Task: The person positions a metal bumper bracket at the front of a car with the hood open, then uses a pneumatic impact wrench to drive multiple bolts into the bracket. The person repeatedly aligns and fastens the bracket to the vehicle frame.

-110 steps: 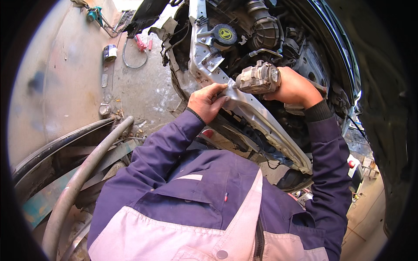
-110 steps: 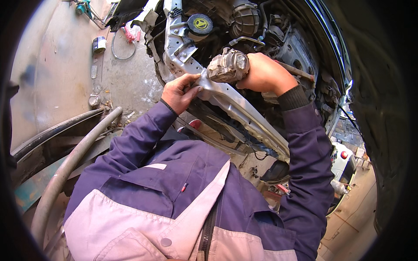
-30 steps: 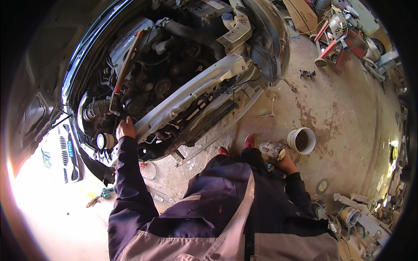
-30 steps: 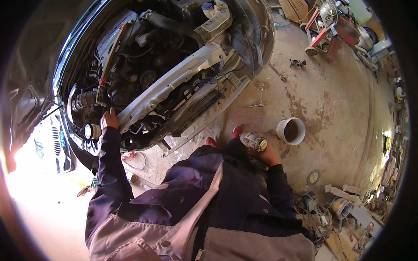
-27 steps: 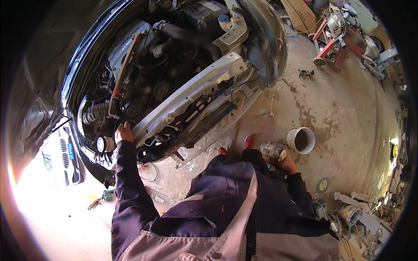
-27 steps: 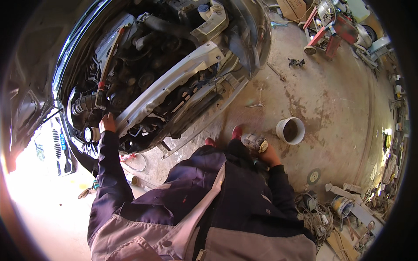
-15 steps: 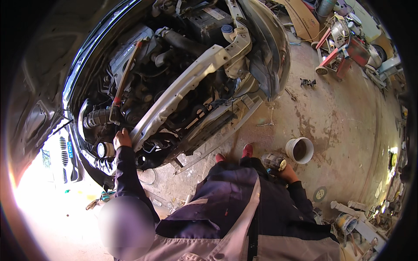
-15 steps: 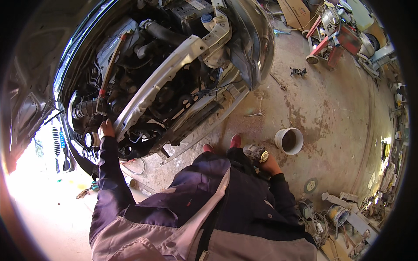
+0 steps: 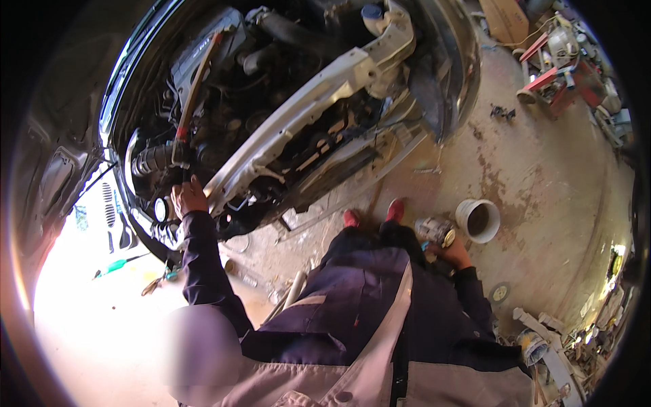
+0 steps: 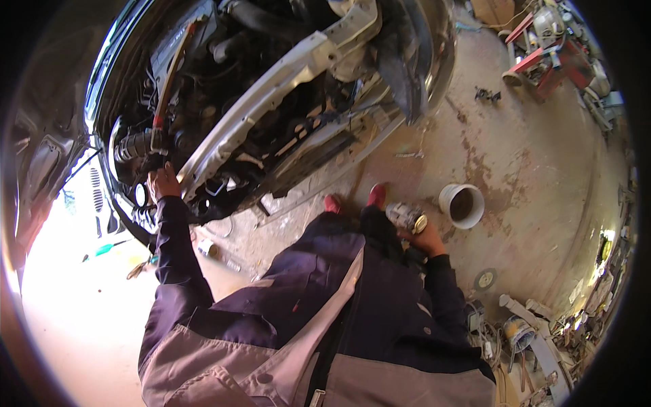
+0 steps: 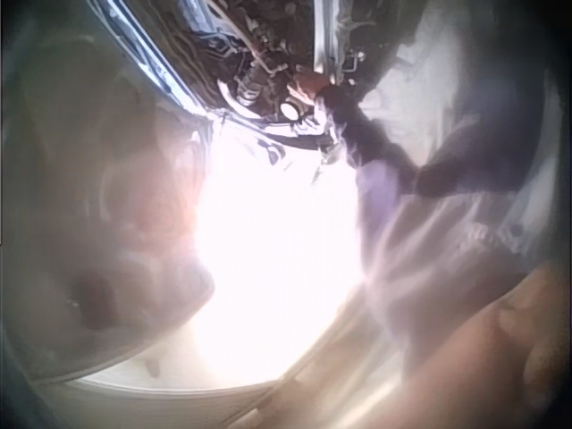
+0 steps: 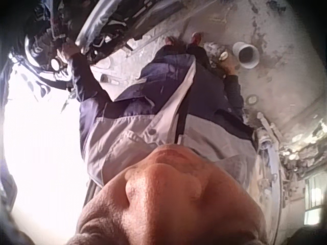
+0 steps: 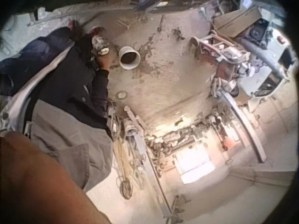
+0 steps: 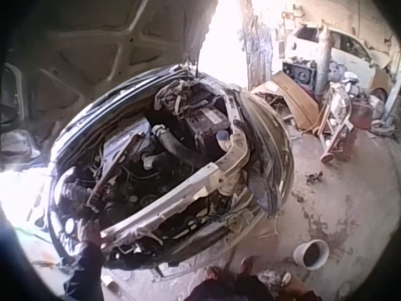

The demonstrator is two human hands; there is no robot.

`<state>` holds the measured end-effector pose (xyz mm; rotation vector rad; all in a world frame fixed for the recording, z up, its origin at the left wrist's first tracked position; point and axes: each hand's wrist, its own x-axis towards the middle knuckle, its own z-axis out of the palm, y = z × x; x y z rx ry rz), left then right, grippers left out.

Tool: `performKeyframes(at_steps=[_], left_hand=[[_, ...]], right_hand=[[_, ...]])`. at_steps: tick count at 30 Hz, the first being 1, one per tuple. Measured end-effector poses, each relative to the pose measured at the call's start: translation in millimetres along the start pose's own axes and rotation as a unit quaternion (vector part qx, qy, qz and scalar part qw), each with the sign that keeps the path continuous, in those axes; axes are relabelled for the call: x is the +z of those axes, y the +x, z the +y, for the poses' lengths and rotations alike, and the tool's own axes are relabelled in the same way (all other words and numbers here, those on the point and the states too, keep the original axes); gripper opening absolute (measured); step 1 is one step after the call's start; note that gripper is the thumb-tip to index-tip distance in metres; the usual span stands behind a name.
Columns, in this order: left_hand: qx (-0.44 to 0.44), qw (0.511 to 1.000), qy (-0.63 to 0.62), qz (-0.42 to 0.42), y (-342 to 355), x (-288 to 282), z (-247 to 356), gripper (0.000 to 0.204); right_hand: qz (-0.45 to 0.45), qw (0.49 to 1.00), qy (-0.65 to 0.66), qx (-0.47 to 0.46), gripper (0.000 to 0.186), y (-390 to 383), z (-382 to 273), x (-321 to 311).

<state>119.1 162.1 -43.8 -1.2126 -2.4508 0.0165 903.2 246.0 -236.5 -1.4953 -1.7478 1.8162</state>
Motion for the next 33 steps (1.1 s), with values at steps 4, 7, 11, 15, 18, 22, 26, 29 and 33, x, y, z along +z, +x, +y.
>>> performKeyframes(at_steps=[4, 7, 11, 15, 18, 22, 26, 29, 33], left_hand=[[0.105, 0.975, -0.091, 0.171, -40, -59, 77, 0.008], [0.286, 0.947, -0.133, 0.053, -98, -58, 149, 0.01], [0.153, 0.929, -0.286, -0.179, -160, 34, 207, 0.012], [-0.018, 0.925, -0.22, -0.31, -152, 210, 188, 0.034], [0.095, 0.908, -0.009, -0.407, -105, 353, 165, 0.046], [0.164, 0.874, 0.081, -0.451, -67, 476, 164, 0.04], [0.163, 0.835, 0.115, -0.512, -45, 539, 182, 0.039], [0.101, 0.844, 0.095, -0.518, -37, 574, 193, 0.042], [0.092, 0.846, 0.098, -0.515, -40, 617, 185, 0.047]], right_hand=[[-0.002, 0.995, 0.06, 0.084, 0.06, 10, 0, 1], [0.024, 0.983, 0.17, 0.062, 0.052, 19, 2, 6], [0.068, 0.976, 0.128, 0.16, 0.043, 33, 13, 14], [0.118, 0.961, 0.221, 0.115, 0.029, 26, 30, 35], [0.156, 0.94, 0.257, 0.162, 0.021, 14, 45, 53], [0.205, 0.925, 0.249, 0.201, 0.013, 1, 65, 77], [0.215, 0.928, 0.186, 0.24, 0.03, -14, 88, 90], [0.231, 0.929, 0.176, 0.23, 0.04, -19, 109, 104], [0.213, 0.93, 0.173, 0.243, 0.045, -19, 128, 109]])
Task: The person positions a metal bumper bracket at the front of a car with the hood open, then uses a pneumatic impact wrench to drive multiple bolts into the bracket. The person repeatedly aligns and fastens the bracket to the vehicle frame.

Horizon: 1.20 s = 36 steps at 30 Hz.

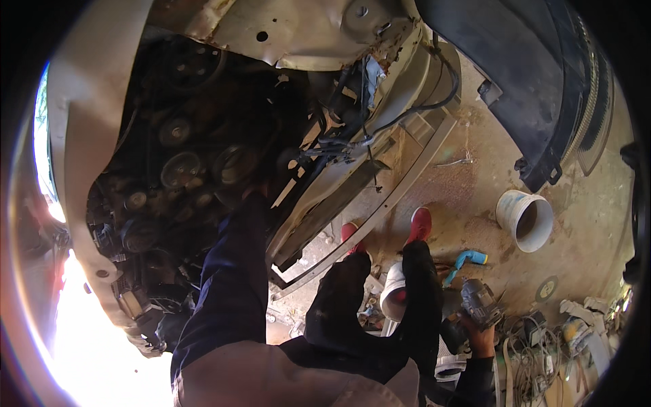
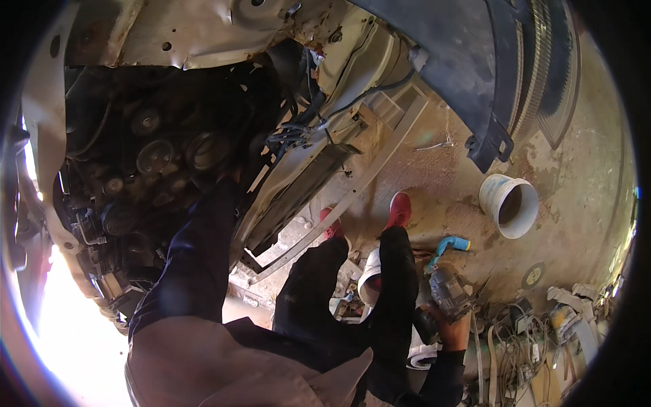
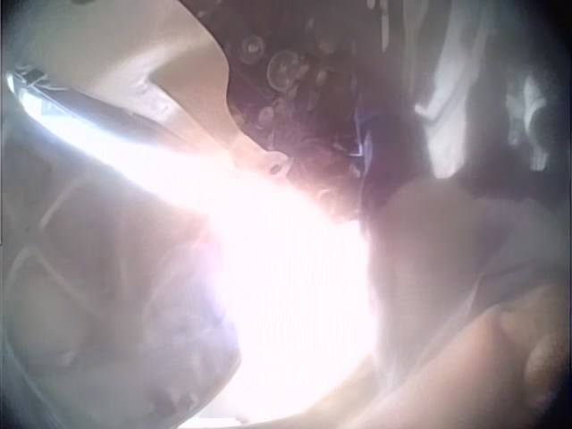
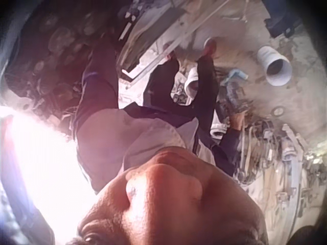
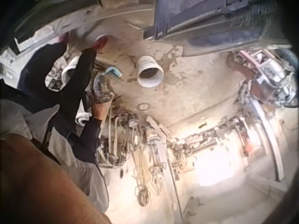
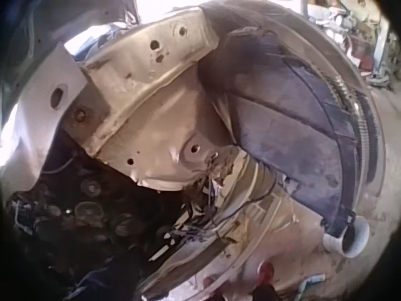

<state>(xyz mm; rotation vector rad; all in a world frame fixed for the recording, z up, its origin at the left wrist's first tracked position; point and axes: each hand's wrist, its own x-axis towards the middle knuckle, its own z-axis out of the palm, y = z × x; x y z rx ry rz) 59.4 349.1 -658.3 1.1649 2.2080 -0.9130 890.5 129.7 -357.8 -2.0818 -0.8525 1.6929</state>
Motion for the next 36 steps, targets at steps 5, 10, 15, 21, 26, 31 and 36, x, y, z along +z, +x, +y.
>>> performKeyframes(at_steps=[5, 10, 15, 21, 26, 31, 36], left_hand=[[-0.044, 0.995, -0.079, 0.03, 25, 26, -6, 0.058], [-0.117, 0.967, -0.211, 0.08, -19, 11, -12, 0.069], [-0.082, 0.792, -0.579, 0.179, -146, -57, 29, 0.057], [0.134, 0.484, -0.843, -0.194, -434, -165, 113, 0.007], [0.323, 0.455, -0.801, -0.218, -589, -256, 156, 0.026], [0.379, 0.418, -0.765, -0.311, -661, -309, 160, 0.04], [0.396, 0.46, -0.757, -0.242, -705, -323, 170, 0.04]], right_hand=[[-0.024, 0.999, -0.029, -0.022, 0.048, 1, -5, 2], [-0.019, 0.999, 0.03, 0.007, 0.05, 1, -11, 6], [-0.056, 0.997, -0.048, -0.021, 0.043, -7, -44, 9], [-0.141, 0.976, -0.088, -0.144, 0.044, -53, -148, 19], [-0.186, 0.865, -0.181, -0.429, 0.043, -100, -238, 7], [-0.189, 0.858, -0.14, -0.456, 0.048, -134, -277, -19], [-0.152, 0.821, -0.202, -0.511, 0.062, -124, -272, -38]])
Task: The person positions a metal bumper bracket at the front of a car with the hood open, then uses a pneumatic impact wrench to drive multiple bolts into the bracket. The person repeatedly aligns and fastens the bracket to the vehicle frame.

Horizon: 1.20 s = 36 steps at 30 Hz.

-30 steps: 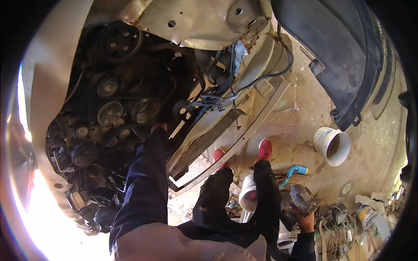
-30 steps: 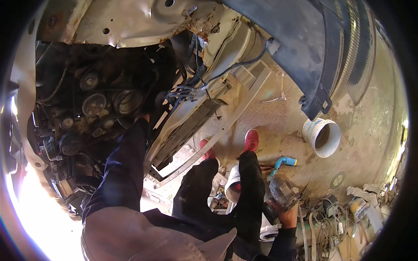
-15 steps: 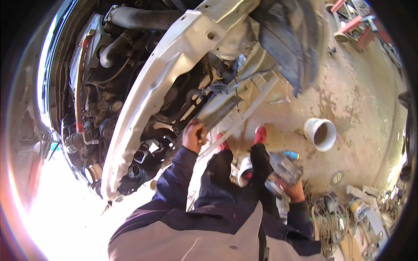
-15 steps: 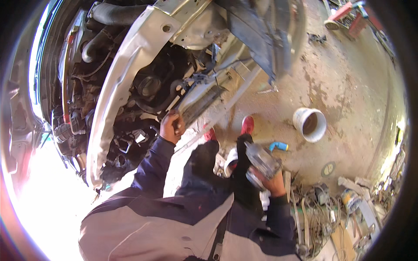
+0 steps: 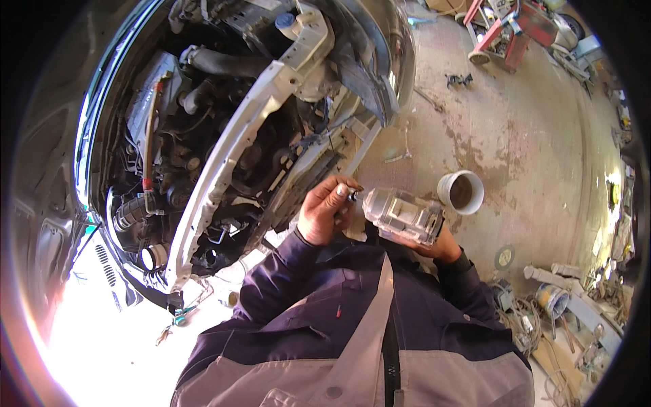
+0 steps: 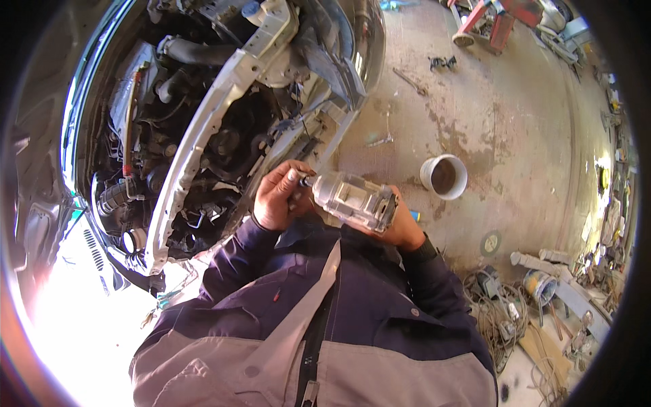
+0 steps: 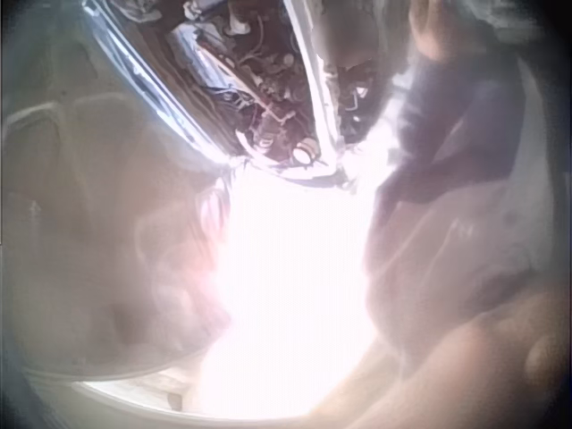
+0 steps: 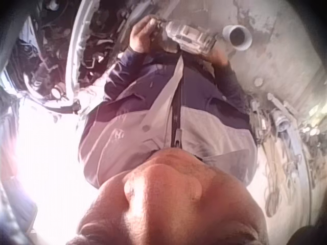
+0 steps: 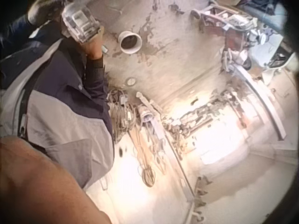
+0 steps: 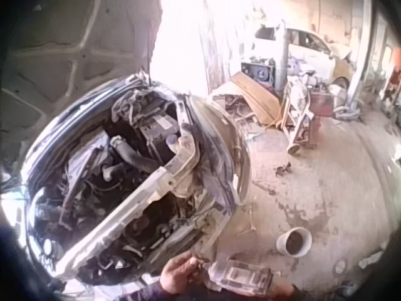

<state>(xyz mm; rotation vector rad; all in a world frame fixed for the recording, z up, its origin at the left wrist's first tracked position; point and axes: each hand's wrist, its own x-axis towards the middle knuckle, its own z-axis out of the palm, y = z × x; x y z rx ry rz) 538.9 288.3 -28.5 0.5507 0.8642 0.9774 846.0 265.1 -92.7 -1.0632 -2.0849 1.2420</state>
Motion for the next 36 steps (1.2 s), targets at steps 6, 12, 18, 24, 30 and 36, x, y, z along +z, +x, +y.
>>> performKeyframes(at_steps=[6, 12, 18, 24, 30, 36], left_hand=[[0.023, 0.993, 0.12, 0.009, -3, 18, 8, 0.04], [-0.039, 0.971, 0.237, 0.024, -4, 23, 18, 0.035], [0.061, 0.917, 0.391, 0.049, -5, 22, 26, 0.042], [0.036, 0.941, 0.336, 0.033, 7, 25, 55, 0.038], [0.039, 0.998, -0.033, 0.031, 27, -4, 93, 0.046], [0.062, 0.995, -0.073, 0.006, 38, -43, 130, 0.036]], right_hand=[[0.009, 0.995, 0.101, -0.009, 0.049, 16, -18, -21], [-0.007, 0.989, 0.146, 0.002, 0.042, 38, -63, -44], [-0.031, 0.995, 0.094, -0.032, 0.043, 51, -56, -46], [0.005, 0.977, -0.152, -0.147, 0.043, 58, -24, -32], [0.043, 0.978, 0.133, 0.155, 0.038, 70, -52, -30], [0.061, 0.981, 0.112, 0.144, 0.04, 106, -80, -31]])
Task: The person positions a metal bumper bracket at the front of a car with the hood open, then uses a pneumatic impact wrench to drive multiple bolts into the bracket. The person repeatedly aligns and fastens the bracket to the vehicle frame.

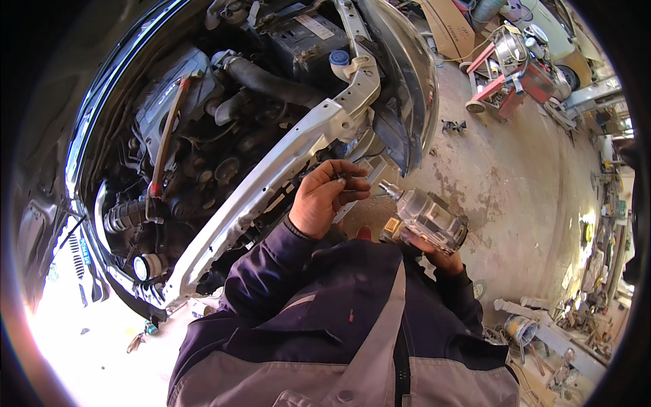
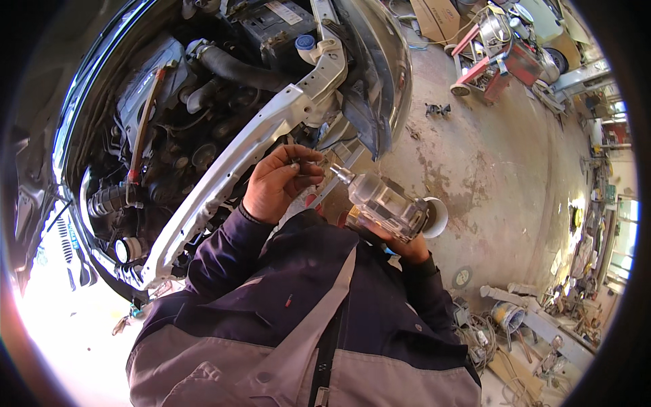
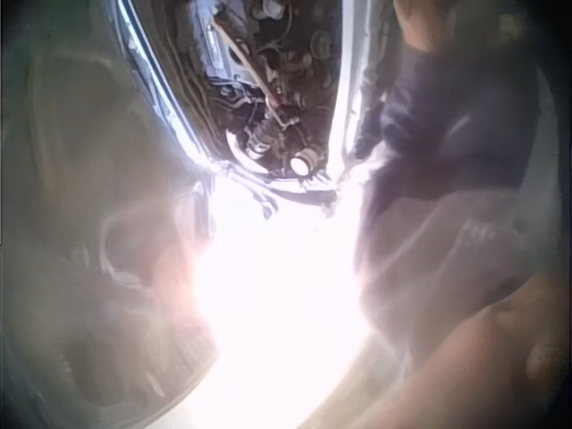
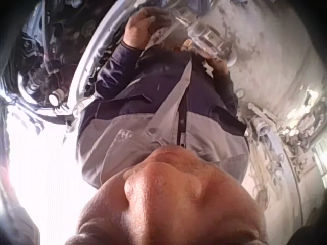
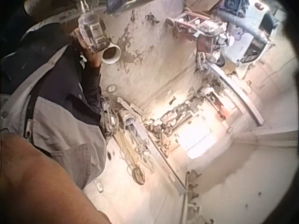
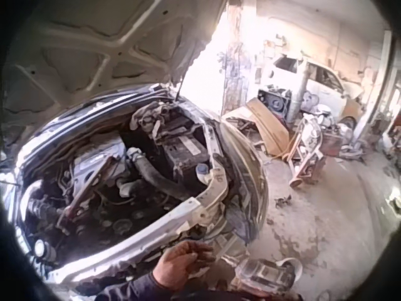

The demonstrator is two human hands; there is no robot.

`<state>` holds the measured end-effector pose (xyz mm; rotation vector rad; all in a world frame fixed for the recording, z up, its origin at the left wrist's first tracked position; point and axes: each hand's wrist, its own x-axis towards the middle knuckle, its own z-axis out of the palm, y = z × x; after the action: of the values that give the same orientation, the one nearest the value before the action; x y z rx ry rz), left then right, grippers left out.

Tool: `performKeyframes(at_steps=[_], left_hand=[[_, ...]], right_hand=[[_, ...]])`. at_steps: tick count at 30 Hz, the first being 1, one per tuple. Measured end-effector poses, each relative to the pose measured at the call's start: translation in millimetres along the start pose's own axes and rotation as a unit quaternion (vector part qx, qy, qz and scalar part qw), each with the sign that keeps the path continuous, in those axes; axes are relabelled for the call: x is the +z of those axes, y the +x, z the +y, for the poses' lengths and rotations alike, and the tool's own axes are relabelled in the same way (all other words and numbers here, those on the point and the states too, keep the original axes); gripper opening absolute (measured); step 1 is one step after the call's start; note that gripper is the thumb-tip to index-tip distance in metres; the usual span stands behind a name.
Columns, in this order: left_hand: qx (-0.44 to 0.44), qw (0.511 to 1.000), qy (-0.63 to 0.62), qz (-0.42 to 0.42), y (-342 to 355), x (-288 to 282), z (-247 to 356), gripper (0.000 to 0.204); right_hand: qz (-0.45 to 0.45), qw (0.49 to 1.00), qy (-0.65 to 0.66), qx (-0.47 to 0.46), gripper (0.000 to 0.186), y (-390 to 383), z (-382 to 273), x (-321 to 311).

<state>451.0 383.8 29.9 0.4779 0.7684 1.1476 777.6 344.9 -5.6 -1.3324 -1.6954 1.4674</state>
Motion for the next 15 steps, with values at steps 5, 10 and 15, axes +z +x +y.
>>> performKeyframes(at_steps=[5, 10, 15], left_hand=[[0.025, 0.998, -0.037, -0.041, 10, -6, 9, 0.031], [0.011, 0.993, 0.115, -0.007, 11, -14, 8, 0.038], [0.017, 0.997, 0.073, -0.007, 9, -11, 5, 0.037]], right_hand=[[0.011, 0.995, -0.065, -0.072, 0.037, 13, -5, 12], [-0.05, 0.965, -0.242, -0.086, 0.042, 18, -2, 15], [-0.067, 0.966, -0.244, -0.053, 0.046, 17, 1, 22]])
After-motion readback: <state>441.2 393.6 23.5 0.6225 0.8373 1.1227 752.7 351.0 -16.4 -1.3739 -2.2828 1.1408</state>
